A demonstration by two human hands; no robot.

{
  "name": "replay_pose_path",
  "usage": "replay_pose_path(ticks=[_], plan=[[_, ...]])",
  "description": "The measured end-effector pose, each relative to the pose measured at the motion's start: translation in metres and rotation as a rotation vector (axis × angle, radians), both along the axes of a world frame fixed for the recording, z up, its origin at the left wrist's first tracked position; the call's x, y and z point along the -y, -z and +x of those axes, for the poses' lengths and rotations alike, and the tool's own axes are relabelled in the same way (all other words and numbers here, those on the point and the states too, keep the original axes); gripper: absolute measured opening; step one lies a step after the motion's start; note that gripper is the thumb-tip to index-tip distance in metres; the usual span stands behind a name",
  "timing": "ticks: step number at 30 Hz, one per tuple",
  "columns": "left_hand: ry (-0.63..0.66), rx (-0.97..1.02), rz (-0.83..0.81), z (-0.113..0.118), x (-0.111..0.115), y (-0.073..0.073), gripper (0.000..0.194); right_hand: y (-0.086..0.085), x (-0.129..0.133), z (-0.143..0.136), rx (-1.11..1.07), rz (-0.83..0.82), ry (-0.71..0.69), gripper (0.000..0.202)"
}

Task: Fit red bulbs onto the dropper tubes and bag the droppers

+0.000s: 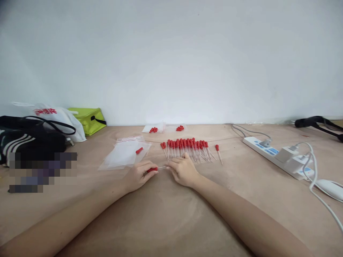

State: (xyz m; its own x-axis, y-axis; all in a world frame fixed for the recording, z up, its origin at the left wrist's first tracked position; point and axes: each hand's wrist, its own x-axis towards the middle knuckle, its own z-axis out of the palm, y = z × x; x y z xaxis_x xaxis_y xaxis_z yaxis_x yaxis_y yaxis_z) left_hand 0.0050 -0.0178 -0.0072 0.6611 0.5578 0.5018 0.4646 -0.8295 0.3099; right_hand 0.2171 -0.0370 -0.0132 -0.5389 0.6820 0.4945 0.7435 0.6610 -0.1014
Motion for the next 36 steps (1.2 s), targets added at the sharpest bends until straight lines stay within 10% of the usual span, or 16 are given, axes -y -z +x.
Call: replay_pose_path(ticks=[36], plan=[[-0.025,0.046,0.038,-0.009,-0.012,-0.008,0.018,-0.006,0.002,-0.009,0.151,0.081,0.016,0.022]])
